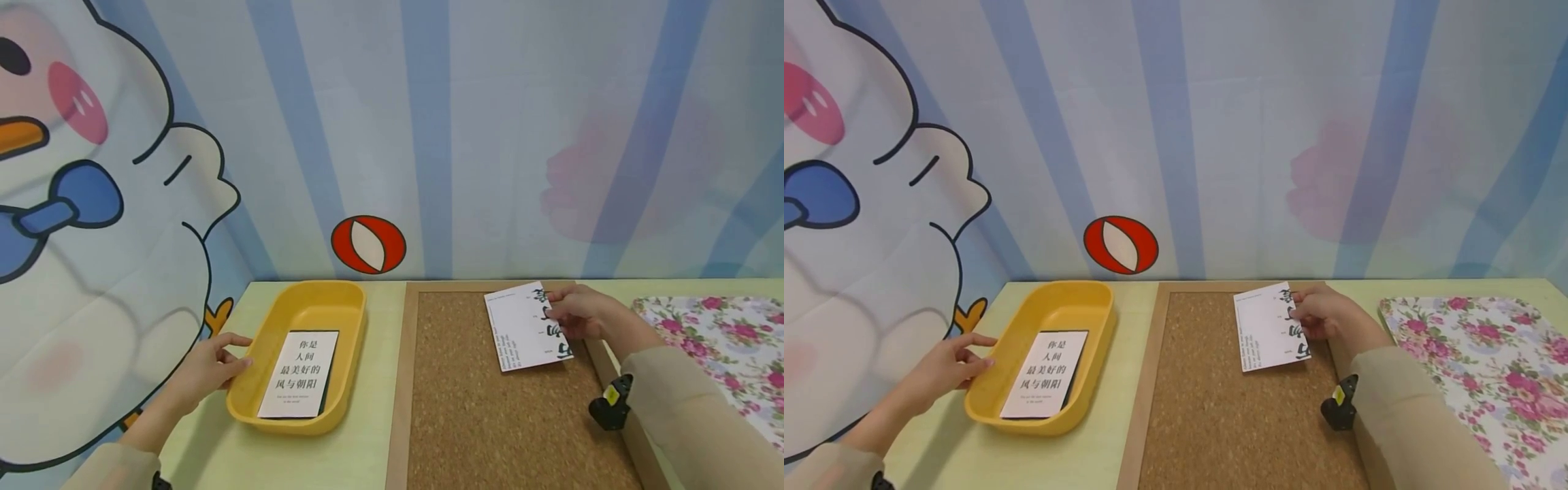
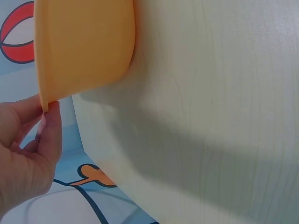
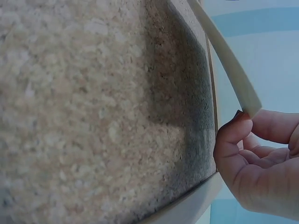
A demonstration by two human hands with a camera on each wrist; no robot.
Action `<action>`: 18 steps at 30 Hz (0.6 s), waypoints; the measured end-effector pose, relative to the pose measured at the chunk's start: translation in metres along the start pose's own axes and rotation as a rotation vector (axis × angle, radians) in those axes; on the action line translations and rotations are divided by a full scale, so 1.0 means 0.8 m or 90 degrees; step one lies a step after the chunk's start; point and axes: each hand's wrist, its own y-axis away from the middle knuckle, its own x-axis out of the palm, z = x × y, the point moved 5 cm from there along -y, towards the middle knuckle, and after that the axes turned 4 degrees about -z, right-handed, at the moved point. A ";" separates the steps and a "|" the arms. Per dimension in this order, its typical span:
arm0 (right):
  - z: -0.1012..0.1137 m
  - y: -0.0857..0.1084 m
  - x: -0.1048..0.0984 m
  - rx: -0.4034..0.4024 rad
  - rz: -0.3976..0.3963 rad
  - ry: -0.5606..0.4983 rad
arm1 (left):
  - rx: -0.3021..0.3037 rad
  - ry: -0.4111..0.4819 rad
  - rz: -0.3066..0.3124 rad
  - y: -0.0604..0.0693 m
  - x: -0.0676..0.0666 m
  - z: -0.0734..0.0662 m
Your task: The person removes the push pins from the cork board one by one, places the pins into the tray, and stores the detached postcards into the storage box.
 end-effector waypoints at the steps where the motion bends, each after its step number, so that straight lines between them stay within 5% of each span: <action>1: 0.001 0.000 0.000 -0.002 0.004 -0.002 | 0.000 0.000 0.000 0.000 0.000 0.000; 18: 0.013 -0.001 0.019 -0.032 0.076 -0.058 | 0.006 0.007 0.000 0.000 -0.001 -0.003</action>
